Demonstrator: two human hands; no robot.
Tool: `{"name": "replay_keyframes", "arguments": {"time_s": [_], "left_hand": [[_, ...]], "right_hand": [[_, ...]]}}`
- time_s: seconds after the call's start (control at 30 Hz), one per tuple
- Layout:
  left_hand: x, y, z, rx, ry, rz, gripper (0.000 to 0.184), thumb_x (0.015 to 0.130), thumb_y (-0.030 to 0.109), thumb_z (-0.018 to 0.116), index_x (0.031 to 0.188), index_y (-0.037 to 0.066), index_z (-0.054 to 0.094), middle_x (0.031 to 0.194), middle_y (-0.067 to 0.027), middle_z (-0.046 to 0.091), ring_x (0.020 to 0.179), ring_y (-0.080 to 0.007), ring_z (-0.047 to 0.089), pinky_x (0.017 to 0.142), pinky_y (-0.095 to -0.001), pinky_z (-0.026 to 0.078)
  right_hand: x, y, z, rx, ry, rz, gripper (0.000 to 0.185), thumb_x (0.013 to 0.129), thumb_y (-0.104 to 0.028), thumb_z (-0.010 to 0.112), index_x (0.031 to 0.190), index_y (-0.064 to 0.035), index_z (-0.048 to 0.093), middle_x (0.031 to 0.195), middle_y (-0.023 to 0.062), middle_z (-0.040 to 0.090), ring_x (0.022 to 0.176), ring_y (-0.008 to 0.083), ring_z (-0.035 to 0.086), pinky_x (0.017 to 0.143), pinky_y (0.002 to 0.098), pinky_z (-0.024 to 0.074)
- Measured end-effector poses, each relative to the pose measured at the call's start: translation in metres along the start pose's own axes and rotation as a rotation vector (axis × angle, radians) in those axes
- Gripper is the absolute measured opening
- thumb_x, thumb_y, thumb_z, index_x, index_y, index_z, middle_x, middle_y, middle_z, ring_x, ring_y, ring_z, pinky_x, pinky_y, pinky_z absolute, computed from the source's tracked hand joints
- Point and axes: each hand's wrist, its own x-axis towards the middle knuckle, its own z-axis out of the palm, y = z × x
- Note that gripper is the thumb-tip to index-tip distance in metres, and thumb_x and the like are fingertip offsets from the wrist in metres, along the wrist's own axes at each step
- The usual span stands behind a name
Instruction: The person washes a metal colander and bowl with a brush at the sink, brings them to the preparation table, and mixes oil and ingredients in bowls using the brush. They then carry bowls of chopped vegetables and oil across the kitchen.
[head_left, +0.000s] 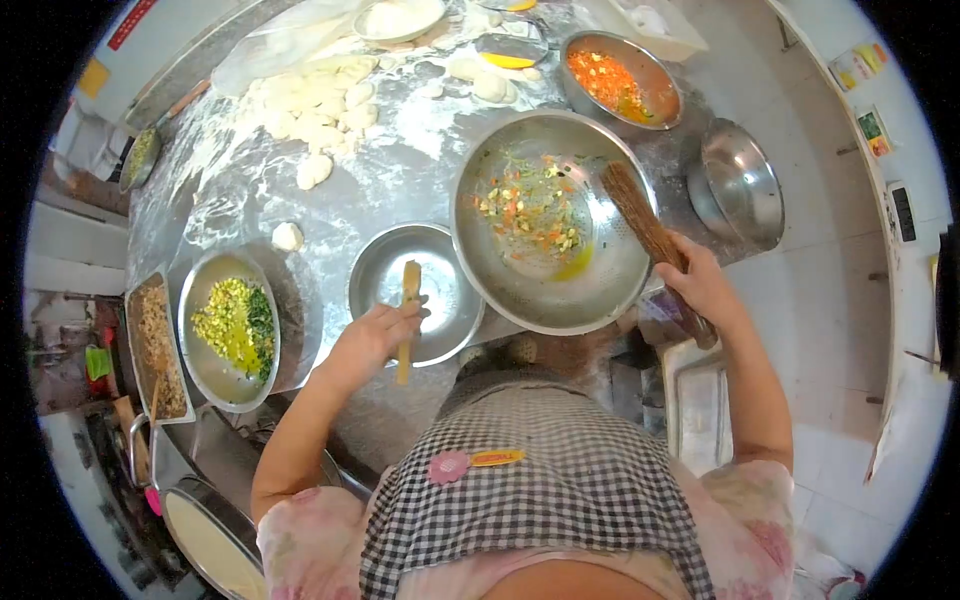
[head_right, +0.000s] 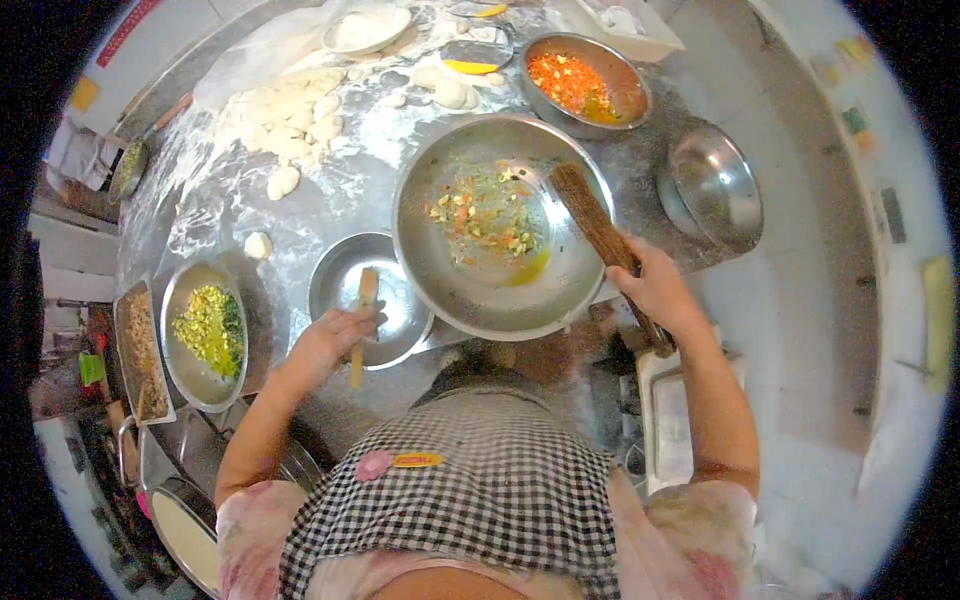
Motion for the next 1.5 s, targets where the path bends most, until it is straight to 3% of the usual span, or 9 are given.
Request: {"name": "replay_keyframes", "arguments": {"time_s": [0.17, 0.3, 0.4, 0.63, 0.83, 0.9, 1.17, 1.27, 1.5], "left_hand": [[0.021, 0.023, -0.015, -0.265, 0.270, -0.378, 0.035, 0.076, -0.001, 0.056, 0.110, 0.005, 0.055, 0.106, -0.0091, 0.059, 0.082, -0.0197, 0.058, 0.070, -0.0282, 0.049], [0.050, 0.065, 0.020, -1.270, 0.255, -0.906, 0.027, 0.086, 0.016, 0.057, 0.108, 0.001, 0.054, 0.090, -0.0035, 0.060, 0.074, -0.0093, 0.056, 0.063, -0.0228, 0.047], [0.071, 0.101, 0.049, -1.209, 0.170, -0.840, 0.024, 0.084, 0.014, 0.060, 0.103, 0.000, 0.053, 0.090, -0.0051, 0.059, 0.076, -0.0118, 0.057, 0.064, -0.0238, 0.047], [0.146, 0.165, 0.082, -1.346, 1.109, -1.181, 0.032, 0.076, -0.004, 0.054, 0.107, 0.000, 0.047, 0.098, -0.0090, 0.057, 0.086, -0.0175, 0.056, 0.075, -0.0294, 0.047], [0.160, 0.164, 0.038, -1.116, 1.237, -1.153, 0.040, 0.064, -0.007, 0.045, 0.102, -0.001, 0.052, 0.092, -0.0086, 0.057, 0.081, -0.0184, 0.057, 0.072, -0.0296, 0.047], [0.169, 0.164, 0.010, -1.036, 1.179, -1.157, 0.040, 0.063, -0.006, 0.045, 0.102, -0.001, 0.053, 0.090, -0.0089, 0.058, 0.078, -0.0183, 0.057, 0.070, -0.0296, 0.047], [0.288, 0.163, -0.115, -0.784, 0.923, -0.880, 0.022, 0.063, -0.003, 0.048, 0.084, 0.000, 0.054, 0.072, -0.0044, 0.053, 0.064, -0.0135, 0.051, 0.061, -0.0265, 0.044], [0.333, 0.129, -0.134, -0.636, 0.819, -0.683, 0.017, 0.062, -0.005, 0.048, 0.076, 0.004, 0.053, 0.066, -0.0017, 0.050, 0.058, -0.0117, 0.046, 0.052, -0.0239, 0.038], [0.430, 0.085, -0.146, -0.556, 0.887, -0.435, 0.019, 0.062, -0.005, 0.050, 0.061, 0.010, 0.038, 0.059, 0.0035, 0.036, 0.053, -0.0079, 0.032, 0.049, -0.0227, 0.028]], "right_hand": [[0.010, 0.008, -0.014, 0.005, -0.010, -0.048, 0.049, 0.077, -0.016, 0.061, 0.121, 0.0002, 0.047, 0.111, 0.0201, 0.058, 0.103, 0.0265, 0.056, 0.090, 0.0337, 0.0402], [0.029, 0.014, -0.030, -0.027, -0.048, -0.131, 0.049, 0.077, -0.015, 0.060, 0.122, -0.0006, 0.047, 0.113, 0.0221, 0.056, 0.105, 0.0295, 0.055, 0.092, 0.0347, 0.0390], [0.056, 0.041, -0.031, -0.019, -0.110, -0.191, 0.049, 0.079, -0.017, 0.059, 0.123, -0.0014, 0.046, 0.112, 0.0222, 0.056, 0.105, 0.0302, 0.055, 0.091, 0.0350, 0.0393], [0.090, 0.065, -0.056, 0.097, -0.490, -0.294, 0.051, 0.081, -0.021, 0.057, 0.126, -0.0012, 0.043, 0.116, 0.0224, 0.053, 0.105, 0.0314, 0.054, 0.091, 0.0358, 0.0398], [0.119, 0.071, -0.103, 0.071, -0.575, -0.421, 0.053, 0.078, -0.017, 0.056, 0.128, -0.0048, 0.041, 0.118, 0.0224, 0.051, 0.106, 0.0334, 0.052, 0.090, 0.0387, 0.0408], [0.139, 0.091, -0.111, -0.124, -0.266, -0.772, 0.055, 0.076, -0.015, 0.057, 0.129, -0.0102, 0.041, 0.110, 0.0182, 0.054, 0.097, 0.0326, 0.055, 0.080, 0.0397, 0.0459], [0.189, -0.037, -0.181, -0.575, 0.184, -1.343, 0.052, 0.077, -0.007, 0.054, 0.126, -0.0213, 0.045, 0.091, 0.0102, 0.052, 0.083, 0.0277, 0.056, 0.065, 0.0381, 0.0480], [0.237, -0.061, -0.197, -0.833, 0.635, -1.196, 0.051, 0.075, -0.009, 0.057, 0.123, -0.0206, 0.047, 0.102, 0.0098, 0.053, 0.088, 0.0268, 0.057, 0.070, 0.0366, 0.0479], [0.301, 0.031, -0.207, -1.180, 0.311, -0.830, 0.041, 0.081, -0.013, 0.051, 0.121, -0.0211, 0.050, 0.108, 0.0101, 0.054, 0.094, 0.0278, 0.056, 0.075, 0.0375, 0.0474]]}}
